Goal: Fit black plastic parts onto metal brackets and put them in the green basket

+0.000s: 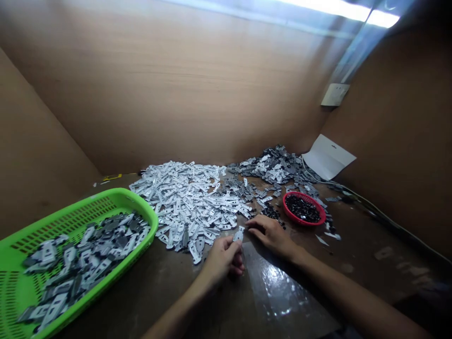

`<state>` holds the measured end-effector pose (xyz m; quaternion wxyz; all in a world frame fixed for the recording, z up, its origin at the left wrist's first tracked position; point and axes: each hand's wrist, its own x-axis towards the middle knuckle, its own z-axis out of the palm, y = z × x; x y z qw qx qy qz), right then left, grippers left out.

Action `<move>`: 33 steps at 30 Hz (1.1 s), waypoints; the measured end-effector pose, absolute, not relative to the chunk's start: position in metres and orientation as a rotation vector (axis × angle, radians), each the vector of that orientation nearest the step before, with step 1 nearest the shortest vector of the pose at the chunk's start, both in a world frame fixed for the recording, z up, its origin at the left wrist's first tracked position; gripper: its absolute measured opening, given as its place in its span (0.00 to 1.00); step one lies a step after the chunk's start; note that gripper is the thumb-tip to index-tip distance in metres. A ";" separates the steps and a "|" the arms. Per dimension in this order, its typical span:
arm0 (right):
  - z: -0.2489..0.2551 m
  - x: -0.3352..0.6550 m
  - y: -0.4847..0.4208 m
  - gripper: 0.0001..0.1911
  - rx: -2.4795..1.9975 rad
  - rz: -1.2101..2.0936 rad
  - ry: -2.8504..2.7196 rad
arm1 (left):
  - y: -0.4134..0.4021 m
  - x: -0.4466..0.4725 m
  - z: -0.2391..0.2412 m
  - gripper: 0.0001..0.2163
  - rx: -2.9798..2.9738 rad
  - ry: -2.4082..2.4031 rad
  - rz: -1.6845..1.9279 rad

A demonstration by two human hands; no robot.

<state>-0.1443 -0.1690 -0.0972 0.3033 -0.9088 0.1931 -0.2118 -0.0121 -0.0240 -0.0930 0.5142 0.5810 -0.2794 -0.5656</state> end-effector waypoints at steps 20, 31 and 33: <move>-0.059 -0.174 -0.205 0.11 -2.431 -0.474 0.382 | -0.041 -0.039 -0.083 0.14 1.553 -0.785 -1.451; -0.085 -0.190 -0.201 0.10 -2.248 -0.532 0.120 | -0.056 -0.046 -0.102 0.18 1.441 -0.867 -1.392; -0.088 -0.189 -0.202 0.09 -2.260 -0.534 0.091 | -0.053 -0.045 -0.104 0.17 1.423 -0.863 -1.396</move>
